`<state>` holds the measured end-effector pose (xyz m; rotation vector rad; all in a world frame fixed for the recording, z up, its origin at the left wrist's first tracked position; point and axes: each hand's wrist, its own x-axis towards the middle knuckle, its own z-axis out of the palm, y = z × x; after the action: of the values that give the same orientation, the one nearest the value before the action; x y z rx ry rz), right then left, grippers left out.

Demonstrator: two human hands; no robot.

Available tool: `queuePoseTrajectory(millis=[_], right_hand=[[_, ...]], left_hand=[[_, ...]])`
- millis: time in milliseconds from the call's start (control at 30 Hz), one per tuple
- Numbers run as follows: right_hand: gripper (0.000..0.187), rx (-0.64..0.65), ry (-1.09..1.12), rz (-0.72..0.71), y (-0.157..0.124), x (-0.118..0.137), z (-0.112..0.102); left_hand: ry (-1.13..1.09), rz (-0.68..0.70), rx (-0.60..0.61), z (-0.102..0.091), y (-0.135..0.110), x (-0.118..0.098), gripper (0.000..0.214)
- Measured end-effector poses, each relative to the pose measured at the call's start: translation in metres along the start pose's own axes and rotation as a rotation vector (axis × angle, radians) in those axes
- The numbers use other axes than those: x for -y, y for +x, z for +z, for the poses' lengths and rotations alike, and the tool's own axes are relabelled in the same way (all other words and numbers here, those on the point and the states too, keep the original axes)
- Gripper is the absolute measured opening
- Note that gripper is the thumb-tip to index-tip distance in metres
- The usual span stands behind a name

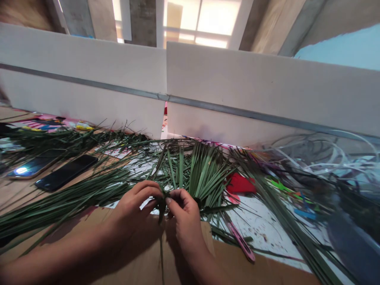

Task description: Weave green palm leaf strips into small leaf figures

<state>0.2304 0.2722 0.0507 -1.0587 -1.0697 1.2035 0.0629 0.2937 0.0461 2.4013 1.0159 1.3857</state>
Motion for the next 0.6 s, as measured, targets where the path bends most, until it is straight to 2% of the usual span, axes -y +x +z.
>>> queuePoseTrajectory(millis=[133,267,467,600], right_hand=[[0.021,-0.005,0.171,0.083,-0.0002,-0.0041,0.0007],[0.021,0.006,0.247,0.087,0.0009,-0.0065,0.0006],[0.025,-0.028,0.206,0.063,0.0012,-0.003,0.0029],[0.019,0.027,0.069,0.033,-0.0002,0.0026,0.0025]], left_hand=[[0.041,0.05,-0.035,-0.0025,0.0019,-0.002,0.03],[0.068,0.128,-0.036,-0.0035,0.0039,-0.0048,0.022],[0.035,0.15,-0.056,-0.003,0.0032,-0.0091,0.017],[0.075,0.148,-0.05,-0.0053,0.0036,-0.0092,0.018]])
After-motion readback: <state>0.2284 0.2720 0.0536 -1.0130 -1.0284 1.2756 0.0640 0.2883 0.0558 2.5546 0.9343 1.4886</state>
